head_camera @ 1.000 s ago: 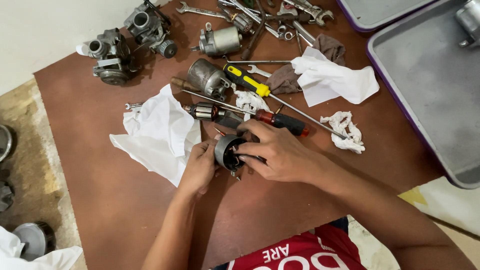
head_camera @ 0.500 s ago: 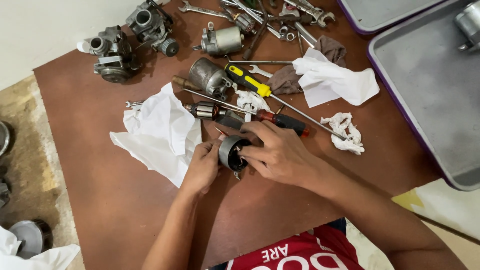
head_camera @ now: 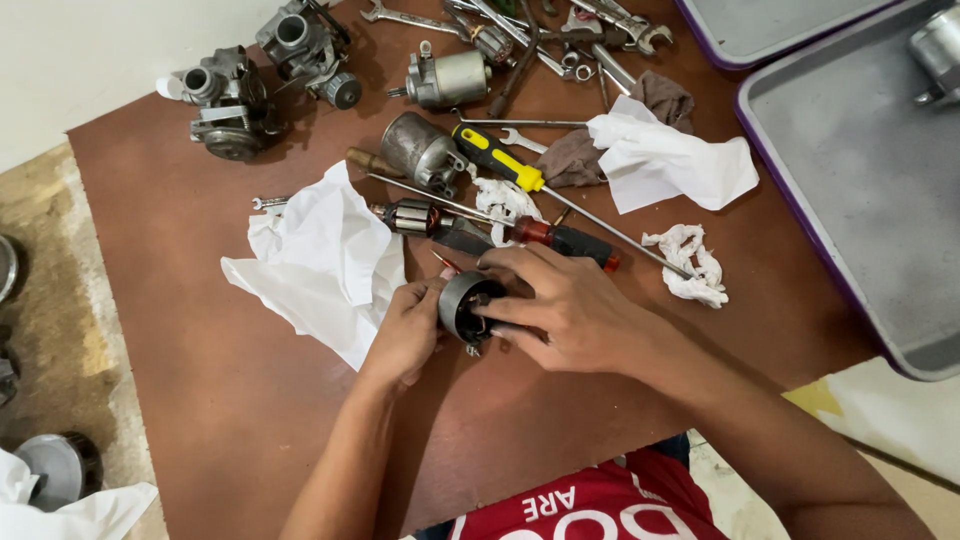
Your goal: Disassembling and inspecting mechanical motor components on a workbench.
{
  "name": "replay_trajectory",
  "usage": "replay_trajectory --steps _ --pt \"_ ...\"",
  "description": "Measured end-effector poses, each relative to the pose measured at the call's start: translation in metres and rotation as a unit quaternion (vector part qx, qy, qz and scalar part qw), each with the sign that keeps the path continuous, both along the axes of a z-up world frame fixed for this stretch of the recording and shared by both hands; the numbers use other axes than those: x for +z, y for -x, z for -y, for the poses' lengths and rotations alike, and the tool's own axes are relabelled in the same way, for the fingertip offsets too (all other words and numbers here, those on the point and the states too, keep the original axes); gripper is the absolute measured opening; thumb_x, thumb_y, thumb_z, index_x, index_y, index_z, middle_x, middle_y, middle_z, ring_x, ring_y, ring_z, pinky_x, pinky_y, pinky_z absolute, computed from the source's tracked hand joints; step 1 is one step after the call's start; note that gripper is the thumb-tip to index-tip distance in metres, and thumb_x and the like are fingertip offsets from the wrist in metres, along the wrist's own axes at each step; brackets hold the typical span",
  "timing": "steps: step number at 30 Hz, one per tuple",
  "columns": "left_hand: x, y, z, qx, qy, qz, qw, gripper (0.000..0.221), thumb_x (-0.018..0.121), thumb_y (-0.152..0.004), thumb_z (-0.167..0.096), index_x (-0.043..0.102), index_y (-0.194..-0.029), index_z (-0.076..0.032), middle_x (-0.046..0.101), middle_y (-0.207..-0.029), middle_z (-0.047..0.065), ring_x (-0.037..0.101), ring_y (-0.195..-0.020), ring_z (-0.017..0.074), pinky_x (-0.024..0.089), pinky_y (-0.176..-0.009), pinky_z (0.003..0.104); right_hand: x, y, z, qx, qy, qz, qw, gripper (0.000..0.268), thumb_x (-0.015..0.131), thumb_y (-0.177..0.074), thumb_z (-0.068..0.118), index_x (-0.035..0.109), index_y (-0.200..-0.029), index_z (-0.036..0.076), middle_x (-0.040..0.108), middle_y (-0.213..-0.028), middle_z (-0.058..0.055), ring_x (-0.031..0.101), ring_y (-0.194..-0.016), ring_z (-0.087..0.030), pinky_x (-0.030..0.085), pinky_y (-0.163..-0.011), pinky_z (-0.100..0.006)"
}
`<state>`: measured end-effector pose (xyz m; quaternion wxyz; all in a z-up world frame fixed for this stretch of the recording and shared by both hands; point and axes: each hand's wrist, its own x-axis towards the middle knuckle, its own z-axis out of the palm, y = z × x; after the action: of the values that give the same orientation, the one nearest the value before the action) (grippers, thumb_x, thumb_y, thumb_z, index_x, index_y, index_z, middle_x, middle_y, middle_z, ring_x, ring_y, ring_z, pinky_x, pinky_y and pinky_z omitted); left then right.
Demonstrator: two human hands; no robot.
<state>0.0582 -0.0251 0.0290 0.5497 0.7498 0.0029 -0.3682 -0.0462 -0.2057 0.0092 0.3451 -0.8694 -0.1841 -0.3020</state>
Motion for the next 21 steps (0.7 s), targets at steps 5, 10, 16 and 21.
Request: replay_trajectory --steps 5,10,16,21 --pt "-0.001 0.0 0.001 -0.004 0.001 -0.013 1.0 0.043 0.059 -0.103 -0.029 0.068 -0.07 -0.003 0.042 -0.047 0.002 0.044 -0.036 0.0121 0.04 -0.035 0.022 -0.005 0.0 0.003 0.025 -0.006 -0.017 1.0 0.013 0.07 -0.09 0.015 0.074 -0.098 0.005 0.062 -0.118 -0.023 0.068 -0.091 -0.038 0.057 -0.059 -0.042" --pt "0.006 0.004 0.004 0.009 0.006 -0.044 0.999 0.045 0.06 -0.103 -0.032 0.067 -0.07 -0.002 0.042 -0.046 0.001 0.043 -0.035 0.0117 0.041 -0.033 0.023 -0.007 0.002 0.0 0.027 -0.039 -0.043 0.998 0.011 0.067 -0.093 0.013 0.074 -0.096 0.005 0.063 -0.119 -0.021 0.069 -0.097 -0.041 0.059 -0.063 -0.045" --pt "0.006 0.004 0.005 -0.005 0.023 -0.078 0.997 0.043 0.061 -0.103 -0.03 0.065 -0.068 -0.004 0.039 -0.047 0.002 0.039 -0.039 0.0123 0.035 -0.034 0.023 -0.005 0.003 -0.002 0.03 -0.086 -0.054 0.994 0.009 0.069 -0.093 0.013 0.074 -0.094 0.006 0.064 -0.119 -0.021 0.07 -0.102 -0.042 0.061 -0.07 -0.045" --pt "-0.002 0.004 0.002 0.01 0.021 -0.094 0.995 0.042 0.061 -0.102 -0.029 0.064 -0.069 -0.003 0.039 -0.047 0.003 0.037 -0.039 0.0137 0.032 -0.035 0.024 0.003 0.005 0.001 0.052 -0.115 -0.122 0.984 0.012 0.073 -0.092 0.016 0.075 -0.098 0.006 0.062 -0.125 -0.022 0.067 -0.112 -0.045 0.059 -0.084 -0.052"
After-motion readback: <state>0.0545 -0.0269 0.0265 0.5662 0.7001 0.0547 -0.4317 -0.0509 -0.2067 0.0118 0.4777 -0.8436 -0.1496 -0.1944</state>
